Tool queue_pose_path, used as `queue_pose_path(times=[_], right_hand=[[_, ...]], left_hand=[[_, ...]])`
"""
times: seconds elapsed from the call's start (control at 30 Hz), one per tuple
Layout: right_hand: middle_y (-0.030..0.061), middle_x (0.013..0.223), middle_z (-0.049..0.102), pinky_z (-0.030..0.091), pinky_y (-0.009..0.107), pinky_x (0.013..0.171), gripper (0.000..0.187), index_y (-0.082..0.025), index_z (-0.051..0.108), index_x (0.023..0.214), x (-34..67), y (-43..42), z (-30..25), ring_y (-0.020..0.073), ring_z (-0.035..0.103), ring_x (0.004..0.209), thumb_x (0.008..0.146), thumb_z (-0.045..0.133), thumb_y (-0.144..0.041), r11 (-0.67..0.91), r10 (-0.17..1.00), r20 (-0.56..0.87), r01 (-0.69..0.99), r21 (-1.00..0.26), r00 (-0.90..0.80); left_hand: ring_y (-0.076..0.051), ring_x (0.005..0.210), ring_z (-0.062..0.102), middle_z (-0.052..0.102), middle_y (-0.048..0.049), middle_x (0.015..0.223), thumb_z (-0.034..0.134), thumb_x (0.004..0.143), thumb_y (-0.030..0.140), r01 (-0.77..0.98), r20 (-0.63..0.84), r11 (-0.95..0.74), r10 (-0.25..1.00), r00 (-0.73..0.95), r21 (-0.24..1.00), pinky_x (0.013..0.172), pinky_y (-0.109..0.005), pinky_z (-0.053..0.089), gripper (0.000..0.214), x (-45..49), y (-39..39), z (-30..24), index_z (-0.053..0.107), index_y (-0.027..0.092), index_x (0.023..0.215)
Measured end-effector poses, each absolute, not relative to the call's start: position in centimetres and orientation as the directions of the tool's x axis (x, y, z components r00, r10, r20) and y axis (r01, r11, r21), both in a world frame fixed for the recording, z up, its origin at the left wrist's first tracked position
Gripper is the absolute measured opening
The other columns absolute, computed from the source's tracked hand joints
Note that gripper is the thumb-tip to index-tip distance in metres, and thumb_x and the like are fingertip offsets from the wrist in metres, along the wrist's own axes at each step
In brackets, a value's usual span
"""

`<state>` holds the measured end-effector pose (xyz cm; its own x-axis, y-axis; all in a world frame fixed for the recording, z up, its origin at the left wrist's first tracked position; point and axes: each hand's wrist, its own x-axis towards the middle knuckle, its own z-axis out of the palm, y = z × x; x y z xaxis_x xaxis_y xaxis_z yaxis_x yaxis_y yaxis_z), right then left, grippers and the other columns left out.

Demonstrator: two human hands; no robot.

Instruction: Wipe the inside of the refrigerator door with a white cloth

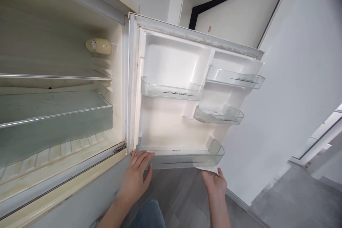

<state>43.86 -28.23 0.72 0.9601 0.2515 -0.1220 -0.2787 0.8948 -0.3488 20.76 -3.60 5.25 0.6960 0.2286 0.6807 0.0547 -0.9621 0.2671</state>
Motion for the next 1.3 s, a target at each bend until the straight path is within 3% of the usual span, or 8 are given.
queue_pose_path(times=[0.17, 0.27, 0.4, 0.53, 0.7, 0.83, 0.97, 1.3], right_hand=[[0.0103, 0.118, 0.068, 0.039, 0.053, 0.106, 0.047, -0.02, 0.062, 0.122, 39.4, -24.8, 0.0, 0.0217, 0.059, 0.115, 0.087, 0.032, -0.029, 0.831, 0.383, -0.114, -0.396, -0.391, 0.917], [0.0103, 0.112, 0.071, 0.037, 0.051, 0.108, 0.045, -0.018, 0.065, 0.118, 35.7, -21.4, 0.6, 0.0219, 0.059, 0.115, 0.087, 0.035, -0.033, 0.768, 0.48, -0.194, -0.517, -0.378, 0.855], [0.0122, 0.107, 0.072, 0.039, 0.045, 0.108, 0.047, -0.012, 0.067, 0.114, 30.5, -16.6, 1.9, 0.0213, 0.061, 0.112, 0.09, 0.031, -0.033, 0.619, 0.695, -0.244, -0.735, -0.277, 0.677], [0.0122, 0.103, 0.072, 0.044, 0.037, 0.102, 0.051, -0.01, 0.068, 0.107, 26.7, -13.0, 2.6, 0.0188, 0.062, 0.11, 0.094, 0.028, -0.039, 0.487, 0.811, -0.278, -0.858, -0.164, 0.514], [0.0159, 0.109, 0.069, 0.044, 0.044, 0.102, 0.064, -0.008, 0.066, 0.109, 25.3, -11.5, 2.9, 0.0221, 0.058, 0.118, 0.094, 0.02, -0.05, 0.242, 0.928, -0.245, -0.955, -0.172, 0.28], [0.0129, 0.107, 0.071, 0.039, 0.035, 0.108, 0.057, -0.009, 0.069, 0.104, 26.8, -13.0, 2.9, 0.0171, 0.06, 0.114, 0.095, 0.021, -0.038, 0.418, 0.872, -0.195, -0.89, -0.181, 0.449], [0.0126, 0.119, 0.067, 0.035, 0.044, 0.112, 0.053, -0.014, 0.066, 0.116, 29.7, -16.8, 3.1, 0.0206, 0.056, 0.12, 0.092, 0.025, -0.038, 0.559, 0.775, -0.177, -0.789, -0.254, 0.606], [0.0104, 0.126, 0.064, 0.039, 0.055, 0.106, 0.051, -0.021, 0.059, 0.126, 39.9, -27.9, 2.1, 0.02, 0.057, 0.119, 0.088, 0.025, -0.021, 0.857, 0.297, -0.155, -0.335, -0.392, 0.942]], left_hand=[[-0.019, 0.121, 0.054, 0.065, -0.0022, 0.119, 0.046, 0.091, 0.02, 0.046, 0.679, -0.961, 0.226, 0.699, 0.273, 0.116, -0.058, 0.035, 0.041, 20.5, -3.6, 5.4, 0.044, 0.03, 0.131], [-0.019, 0.121, 0.054, 0.065, -0.0019, 0.118, 0.046, 0.091, 0.02, 0.043, 0.673, -0.958, 0.231, 0.703, 0.284, 0.116, -0.058, 0.036, 0.04, 20.4, -3.5, 5.4, 0.045, 0.029, 0.129], [-0.02, 0.122, 0.054, 0.065, -0.0025, 0.12, 0.045, 0.09, 0.019, 0.04, 0.687, -0.959, 0.229, 0.689, 0.279, 0.116, -0.059, 0.036, 0.042, 20.5, -3.6, 5.3, 0.044, 0.029, 0.131], [-0.021, 0.123, 0.054, 0.066, -0.0023, 0.121, 0.045, 0.09, 0.019, 0.046, 0.684, -0.96, 0.231, 0.692, 0.277, 0.115, -0.06, 0.037, 0.043, 20.5, -3.8, 5.6, 0.045, 0.029, 0.131], [-0.021, 0.122, 0.055, 0.066, -0.0022, 0.121, 0.045, 0.089, 0.02, 0.053, 0.687, -0.961, 0.232, 0.689, 0.272, 0.115, -0.06, 0.038, 0.043, 20.3, -3.7, 6.0, 0.046, 0.029, 0.131], [-0.02, 0.123, 0.055, 0.065, -0.0022, 0.122, 0.045, 0.089, 0.017, 0.043, 0.685, -0.969, 0.203, 0.699, 0.243, 0.114, -0.057, 0.04, 0.045, 20.2, -3.3, 5.8, 0.044, 0.029, 0.133], [-0.02, 0.121, 0.056, 0.066, -0.0034, 0.121, 0.046, 0.089, 0.018, 0.036, 0.688, -0.971, 0.194, 0.7, 0.237, 0.114, -0.057, 0.04, 0.044, 20.1, -3.2, 5.6, 0.045, 0.028, 0.132], [-0.021, 0.12, 0.058, 0.067, -0.004, 0.12, 0.049, 0.089, 0.02, 0.04, 0.706, -0.974, 0.19, 0.683, 0.224, 0.114, -0.056, 0.04, 0.052, 20.3, -3.1, 5.4, 0.04, 0.03, 0.139]])
